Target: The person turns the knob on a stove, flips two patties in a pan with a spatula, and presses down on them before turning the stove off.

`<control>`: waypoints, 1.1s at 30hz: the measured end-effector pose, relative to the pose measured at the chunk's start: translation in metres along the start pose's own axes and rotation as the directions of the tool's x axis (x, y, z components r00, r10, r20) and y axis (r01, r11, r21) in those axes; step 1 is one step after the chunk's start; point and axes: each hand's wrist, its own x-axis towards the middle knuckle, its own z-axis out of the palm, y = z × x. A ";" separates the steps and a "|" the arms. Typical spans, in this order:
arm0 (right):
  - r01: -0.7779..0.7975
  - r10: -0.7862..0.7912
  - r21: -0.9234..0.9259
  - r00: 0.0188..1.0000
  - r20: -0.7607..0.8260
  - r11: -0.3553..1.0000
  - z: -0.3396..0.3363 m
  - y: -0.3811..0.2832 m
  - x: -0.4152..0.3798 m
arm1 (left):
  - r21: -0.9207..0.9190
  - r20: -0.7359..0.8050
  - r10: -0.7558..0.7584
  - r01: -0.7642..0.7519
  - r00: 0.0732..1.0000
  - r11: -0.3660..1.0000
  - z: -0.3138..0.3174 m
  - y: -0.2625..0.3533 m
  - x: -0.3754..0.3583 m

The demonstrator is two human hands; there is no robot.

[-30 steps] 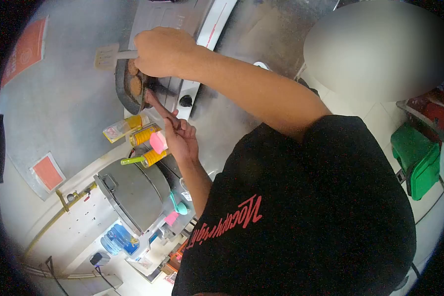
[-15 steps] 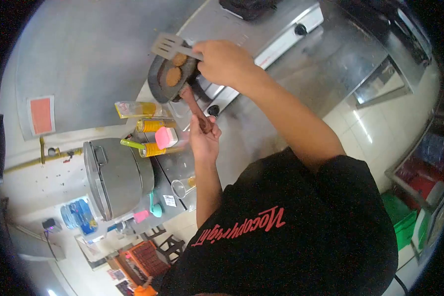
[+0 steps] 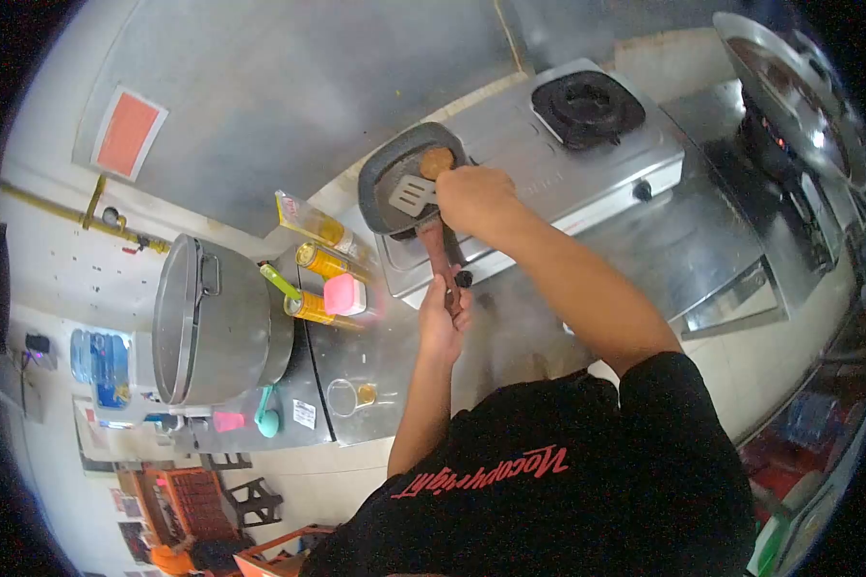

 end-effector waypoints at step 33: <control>0.274 -0.281 0.138 0.959 0.033 0.952 0.003 0.030 0.050 | -0.217 -0.051 -0.083 0.070 0.995 0.974 -0.002 -0.002 0.011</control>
